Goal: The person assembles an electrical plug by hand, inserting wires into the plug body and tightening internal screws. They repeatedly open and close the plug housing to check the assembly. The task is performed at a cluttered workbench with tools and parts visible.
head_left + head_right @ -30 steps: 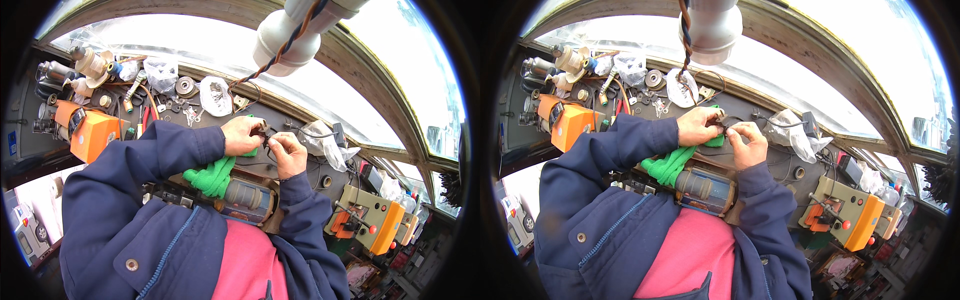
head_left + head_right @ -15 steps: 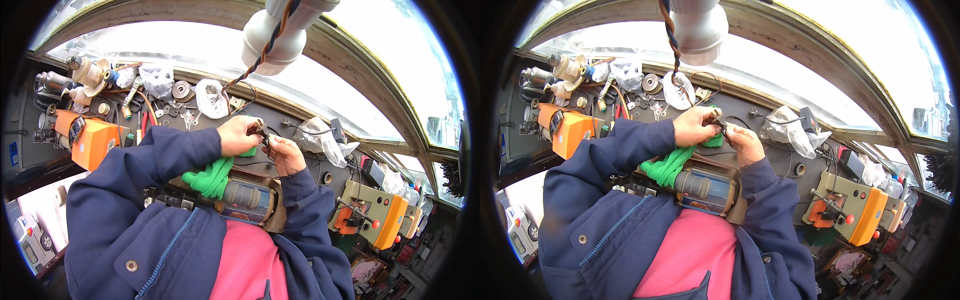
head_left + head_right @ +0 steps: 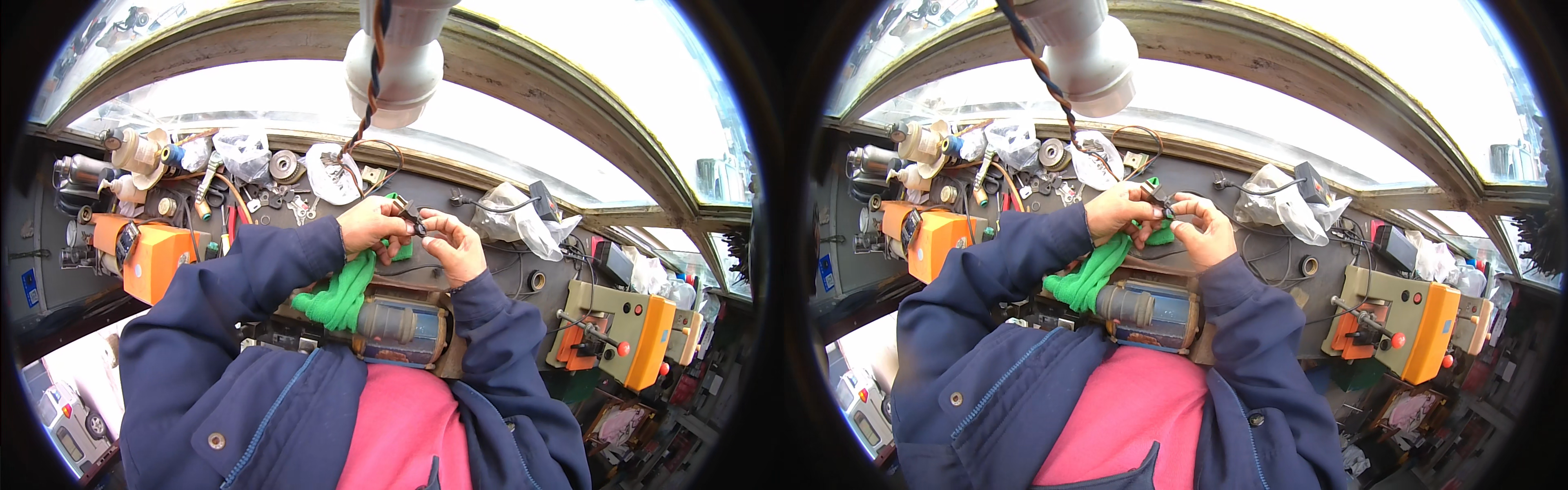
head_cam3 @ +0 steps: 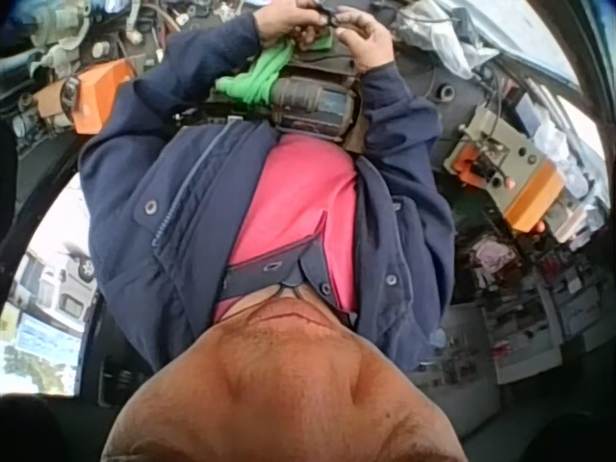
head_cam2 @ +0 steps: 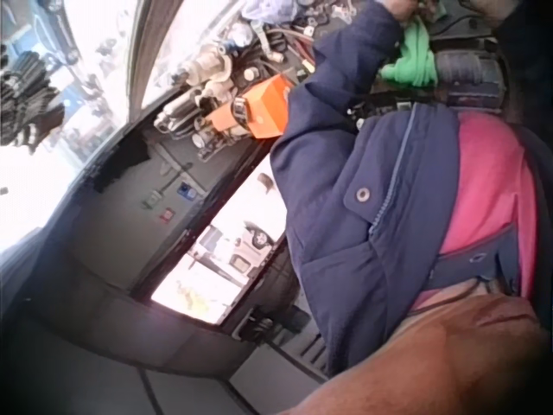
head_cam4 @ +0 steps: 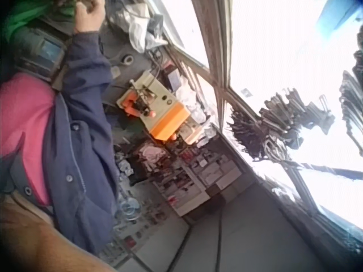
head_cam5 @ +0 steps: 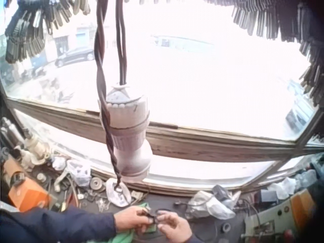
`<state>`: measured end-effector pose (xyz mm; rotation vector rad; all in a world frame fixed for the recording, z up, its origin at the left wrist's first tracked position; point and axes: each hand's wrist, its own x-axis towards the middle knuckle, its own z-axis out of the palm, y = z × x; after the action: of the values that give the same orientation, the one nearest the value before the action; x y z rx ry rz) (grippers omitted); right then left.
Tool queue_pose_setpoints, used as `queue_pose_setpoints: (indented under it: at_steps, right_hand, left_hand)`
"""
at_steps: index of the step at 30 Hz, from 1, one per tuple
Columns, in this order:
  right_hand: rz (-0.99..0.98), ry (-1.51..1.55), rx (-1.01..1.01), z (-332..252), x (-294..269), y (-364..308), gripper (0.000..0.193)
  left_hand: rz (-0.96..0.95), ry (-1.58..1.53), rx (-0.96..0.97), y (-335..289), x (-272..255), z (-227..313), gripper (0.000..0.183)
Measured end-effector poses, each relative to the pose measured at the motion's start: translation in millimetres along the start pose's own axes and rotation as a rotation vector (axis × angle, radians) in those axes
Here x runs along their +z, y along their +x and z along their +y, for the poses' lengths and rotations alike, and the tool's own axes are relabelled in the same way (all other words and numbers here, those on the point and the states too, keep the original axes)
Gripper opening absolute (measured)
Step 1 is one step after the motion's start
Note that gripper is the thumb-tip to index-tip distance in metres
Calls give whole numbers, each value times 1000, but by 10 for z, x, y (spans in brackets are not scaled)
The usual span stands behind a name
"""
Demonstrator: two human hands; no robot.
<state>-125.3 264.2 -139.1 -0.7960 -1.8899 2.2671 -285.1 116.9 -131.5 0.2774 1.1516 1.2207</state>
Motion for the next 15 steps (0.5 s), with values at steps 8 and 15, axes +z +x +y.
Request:
queue_pose_setpoints:
  at_steps: [8, 15]
  right_hand:
    - [187, -492, -383, -155, 94, -68, 24]
    - [240, -605, -450, -256, 130, -94, 16]
  left_hand:
    - [-6, -64, -56, -6, -20, 0, 16]
    - [-11, -49, -54, -21, -19, 22, 15]
